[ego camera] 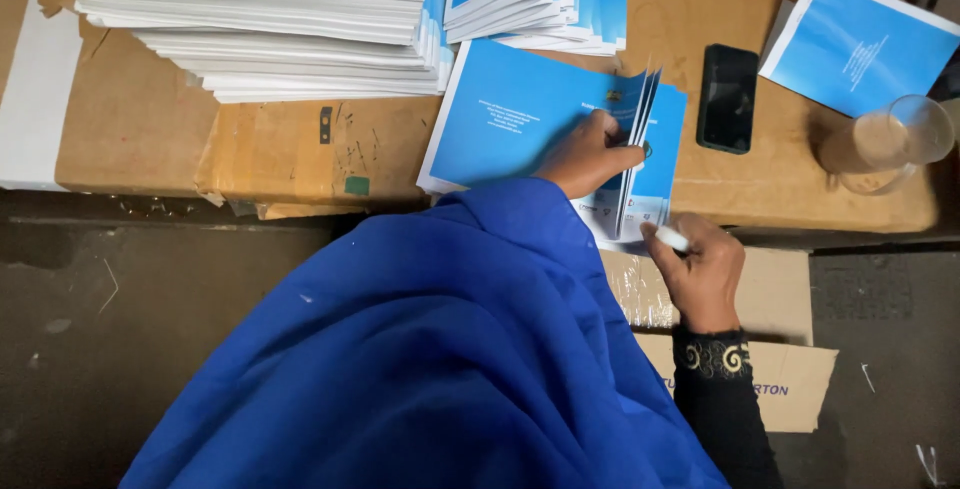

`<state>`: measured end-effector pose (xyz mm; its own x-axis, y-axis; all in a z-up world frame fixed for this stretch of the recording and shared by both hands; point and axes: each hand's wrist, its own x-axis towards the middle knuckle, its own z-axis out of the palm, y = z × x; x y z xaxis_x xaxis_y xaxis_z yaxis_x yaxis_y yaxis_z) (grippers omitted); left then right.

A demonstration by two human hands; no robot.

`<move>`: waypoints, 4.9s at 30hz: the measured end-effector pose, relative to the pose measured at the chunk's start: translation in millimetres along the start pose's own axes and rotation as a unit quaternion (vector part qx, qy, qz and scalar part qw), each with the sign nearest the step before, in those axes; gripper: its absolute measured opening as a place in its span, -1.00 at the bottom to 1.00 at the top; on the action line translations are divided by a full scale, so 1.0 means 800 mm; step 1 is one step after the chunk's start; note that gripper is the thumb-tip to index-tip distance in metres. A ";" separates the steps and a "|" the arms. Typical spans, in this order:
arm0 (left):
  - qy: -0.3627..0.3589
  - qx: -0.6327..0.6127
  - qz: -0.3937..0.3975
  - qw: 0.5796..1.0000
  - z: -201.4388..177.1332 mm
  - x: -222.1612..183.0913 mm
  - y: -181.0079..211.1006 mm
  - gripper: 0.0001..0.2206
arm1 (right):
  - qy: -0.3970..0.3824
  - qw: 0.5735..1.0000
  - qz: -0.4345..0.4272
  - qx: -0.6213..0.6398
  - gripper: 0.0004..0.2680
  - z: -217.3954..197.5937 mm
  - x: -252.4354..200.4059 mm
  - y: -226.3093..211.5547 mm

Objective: Manually folding printed paper sheets into booklets and stacking them on a production table using a creasing tool.

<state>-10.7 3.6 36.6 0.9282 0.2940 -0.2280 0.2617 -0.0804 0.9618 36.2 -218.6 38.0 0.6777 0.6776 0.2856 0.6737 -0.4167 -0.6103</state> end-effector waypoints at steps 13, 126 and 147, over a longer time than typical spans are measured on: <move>0.022 -0.014 0.173 0.985 -0.015 0.008 -0.055 -0.51 | 0.037 0.936 -0.343 -0.074 -0.96 0.014 0.100 -0.013; 0.135 0.033 0.332 0.933 -0.115 -0.209 0.057 -0.83 | -0.062 0.982 -0.098 0.151 -0.94 -0.016 0.014 -0.200; 0.431 0.487 0.344 0.677 -0.142 -0.060 -0.035 -0.89 | -0.024 0.967 0.139 0.213 -0.66 0.112 0.174 -0.009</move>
<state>-92.5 100.2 38.2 0.5293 0.2807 0.8007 0.2867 -0.9474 0.1426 99.7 -67.1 16.3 0.7941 0.6066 0.0381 0.2776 -0.3062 -0.9106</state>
